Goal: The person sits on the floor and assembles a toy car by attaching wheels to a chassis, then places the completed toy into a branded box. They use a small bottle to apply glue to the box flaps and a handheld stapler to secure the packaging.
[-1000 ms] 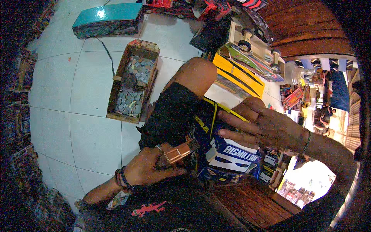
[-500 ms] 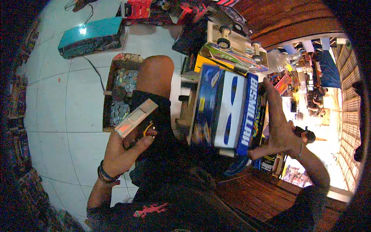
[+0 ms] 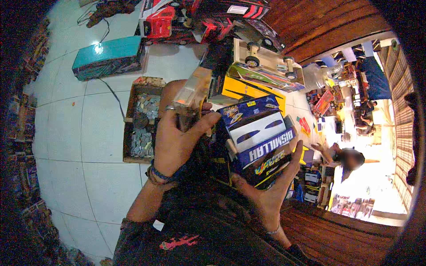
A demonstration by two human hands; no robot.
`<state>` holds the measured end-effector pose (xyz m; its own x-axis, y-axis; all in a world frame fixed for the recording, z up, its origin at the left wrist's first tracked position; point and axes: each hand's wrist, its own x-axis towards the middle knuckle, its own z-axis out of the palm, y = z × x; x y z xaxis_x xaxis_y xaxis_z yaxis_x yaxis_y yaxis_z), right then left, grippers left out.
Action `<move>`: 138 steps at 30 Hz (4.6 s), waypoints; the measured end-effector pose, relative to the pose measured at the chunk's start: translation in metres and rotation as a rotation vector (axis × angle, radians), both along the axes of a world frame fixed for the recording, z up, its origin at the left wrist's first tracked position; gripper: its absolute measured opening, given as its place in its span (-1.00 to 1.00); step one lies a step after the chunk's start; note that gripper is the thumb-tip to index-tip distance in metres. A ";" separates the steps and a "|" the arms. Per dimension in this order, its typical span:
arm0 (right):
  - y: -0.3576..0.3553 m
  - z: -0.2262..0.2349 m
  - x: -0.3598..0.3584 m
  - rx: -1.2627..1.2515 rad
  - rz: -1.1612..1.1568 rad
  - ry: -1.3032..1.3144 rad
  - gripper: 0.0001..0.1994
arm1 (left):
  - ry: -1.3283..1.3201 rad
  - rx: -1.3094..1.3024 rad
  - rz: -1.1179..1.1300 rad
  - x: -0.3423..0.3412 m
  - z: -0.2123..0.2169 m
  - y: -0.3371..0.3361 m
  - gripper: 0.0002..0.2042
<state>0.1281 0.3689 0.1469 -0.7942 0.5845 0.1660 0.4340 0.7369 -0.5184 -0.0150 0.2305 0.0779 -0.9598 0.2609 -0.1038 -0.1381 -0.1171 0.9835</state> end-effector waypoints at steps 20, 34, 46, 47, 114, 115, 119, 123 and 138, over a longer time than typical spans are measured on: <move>0.042 0.014 -0.034 0.207 0.273 0.193 -0.68 | 0.392 0.013 -0.233 0.004 -0.050 -0.007 -0.66; 0.050 -0.019 -0.108 0.136 0.885 -0.309 -0.75 | 0.122 -0.129 -0.644 0.053 -0.053 -0.124 -0.55; 0.050 -0.015 -0.099 0.122 0.894 -0.321 -0.50 | -0.061 -0.037 -0.821 0.064 -0.061 -0.082 -0.54; 0.049 -0.014 -0.098 0.112 0.877 -0.330 -0.47 | -0.042 0.017 -0.784 0.064 -0.062 -0.079 -0.52; 0.064 -0.003 -0.092 0.161 1.318 -0.392 -0.33 | -0.307 -0.015 -0.591 0.097 -0.038 -0.057 -0.67; 0.064 -0.003 -0.092 0.175 1.315 -0.393 -0.33 | -0.317 -0.003 -0.579 0.099 -0.038 -0.055 -0.67; 0.067 -0.005 -0.091 0.157 1.318 -0.347 -0.32 | -0.276 0.064 -0.532 0.102 -0.037 -0.051 -0.68; 0.070 -0.008 -0.093 0.107 1.346 -0.320 -0.33 | -0.225 0.041 -0.548 0.105 -0.040 -0.050 -0.68; 0.064 -0.006 -0.102 0.193 1.349 -0.242 -0.15 | 0.021 -0.402 -0.404 0.062 -0.055 -0.109 -0.68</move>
<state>0.0259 0.4325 0.1408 -0.7417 -0.6674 -0.0660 -0.6011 0.7052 -0.3759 0.0474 0.1213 0.0229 -0.7950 0.5517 -0.2523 -0.0738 0.3248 0.9429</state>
